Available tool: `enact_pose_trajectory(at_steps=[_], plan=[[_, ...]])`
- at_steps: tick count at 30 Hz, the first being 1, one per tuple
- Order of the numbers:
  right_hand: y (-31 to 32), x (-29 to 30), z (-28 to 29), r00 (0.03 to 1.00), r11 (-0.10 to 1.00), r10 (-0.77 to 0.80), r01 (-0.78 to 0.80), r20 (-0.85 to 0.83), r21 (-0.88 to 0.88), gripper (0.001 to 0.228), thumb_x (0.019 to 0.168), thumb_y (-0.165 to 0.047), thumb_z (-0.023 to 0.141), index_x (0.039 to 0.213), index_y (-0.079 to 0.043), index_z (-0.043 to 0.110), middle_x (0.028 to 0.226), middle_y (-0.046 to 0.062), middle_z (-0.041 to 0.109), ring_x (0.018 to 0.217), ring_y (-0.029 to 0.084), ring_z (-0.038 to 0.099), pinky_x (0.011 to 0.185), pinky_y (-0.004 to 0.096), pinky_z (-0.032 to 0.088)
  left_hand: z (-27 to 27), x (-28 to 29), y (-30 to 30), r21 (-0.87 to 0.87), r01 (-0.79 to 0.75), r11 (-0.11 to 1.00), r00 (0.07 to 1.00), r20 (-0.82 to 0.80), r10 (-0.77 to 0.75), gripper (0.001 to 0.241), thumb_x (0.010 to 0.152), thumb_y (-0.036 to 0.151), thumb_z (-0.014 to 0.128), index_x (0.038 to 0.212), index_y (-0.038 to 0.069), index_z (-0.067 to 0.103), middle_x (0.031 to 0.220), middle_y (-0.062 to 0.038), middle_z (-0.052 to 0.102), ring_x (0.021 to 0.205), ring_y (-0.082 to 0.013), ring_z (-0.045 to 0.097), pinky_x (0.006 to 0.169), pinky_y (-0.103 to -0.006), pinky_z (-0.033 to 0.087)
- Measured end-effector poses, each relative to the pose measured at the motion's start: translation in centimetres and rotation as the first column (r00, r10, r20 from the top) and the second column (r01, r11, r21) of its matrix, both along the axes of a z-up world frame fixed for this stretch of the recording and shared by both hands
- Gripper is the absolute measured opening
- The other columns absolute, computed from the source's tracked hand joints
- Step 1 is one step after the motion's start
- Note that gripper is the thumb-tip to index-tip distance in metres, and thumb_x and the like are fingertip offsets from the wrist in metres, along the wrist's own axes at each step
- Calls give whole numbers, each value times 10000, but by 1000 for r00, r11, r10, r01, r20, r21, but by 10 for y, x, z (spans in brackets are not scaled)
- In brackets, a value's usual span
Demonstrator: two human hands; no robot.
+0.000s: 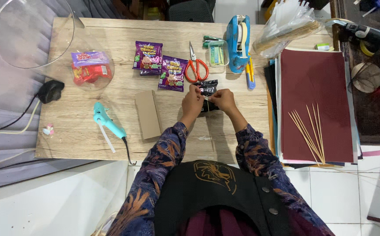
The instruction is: The person attaches wooden skewers to small snack packets using a hot glue gun and secures them with rubber bands. They repeat this process for several packets and then place the finished skewers into a cardboard box.
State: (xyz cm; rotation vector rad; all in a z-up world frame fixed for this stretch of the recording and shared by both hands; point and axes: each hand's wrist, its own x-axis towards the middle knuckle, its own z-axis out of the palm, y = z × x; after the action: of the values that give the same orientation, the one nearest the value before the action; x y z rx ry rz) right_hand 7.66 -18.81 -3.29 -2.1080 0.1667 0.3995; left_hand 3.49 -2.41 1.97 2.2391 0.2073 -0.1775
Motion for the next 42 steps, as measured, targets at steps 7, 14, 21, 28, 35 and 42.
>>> enact_pose_trajectory(at_steps=[7,14,21,28,35,42], plan=[[3,6,-1,1000,998,20,-19,12,-65,90,764,-157,770,843,-114,765,603,67,671,567,168,676,595,291,529,2,2,-1,36,-2,999,1000,9,1,253,912,219,614,1076,195,423,925,-51,693,946,-294,657,886,-482,452],[3,6,-6,1000,995,9,-11,-23,-103,96,752,-187,768,840,-151,775,641,51,689,635,172,698,651,293,544,6,1,-1,17,10,1000,1000,14,-10,234,921,190,596,1071,185,417,894,-47,675,927,-291,649,885,-469,436],[3,11,-19,1000,994,6,-9,-24,-109,99,753,-183,754,837,-133,770,675,82,697,702,227,709,697,331,547,-9,6,0,112,29,993,999,24,-32,241,895,207,595,1044,195,406,882,-46,672,953,-307,639,861,-482,443],[7,13,-14,1000,986,26,-27,-8,-166,94,721,-197,763,807,-161,776,721,120,706,802,317,708,712,403,550,-16,6,-4,179,30,983,995,86,-46,230,874,200,615,1013,190,432,838,-27,656,915,-289,637,814,-469,463],[8,18,-8,998,990,28,-35,-55,-138,64,726,-174,729,763,-135,764,598,113,666,669,271,700,661,359,550,-18,2,-10,257,17,966,977,200,-71,191,881,197,618,953,172,443,811,-56,627,939,-297,617,814,-468,495],[7,16,2,995,991,45,-55,-90,-119,60,682,-178,741,717,-132,755,559,113,649,628,238,695,657,342,550,-23,-1,-8,152,-34,988,979,206,2,216,898,202,633,1004,161,449,849,-65,616,941,-320,621,796,-465,534]])
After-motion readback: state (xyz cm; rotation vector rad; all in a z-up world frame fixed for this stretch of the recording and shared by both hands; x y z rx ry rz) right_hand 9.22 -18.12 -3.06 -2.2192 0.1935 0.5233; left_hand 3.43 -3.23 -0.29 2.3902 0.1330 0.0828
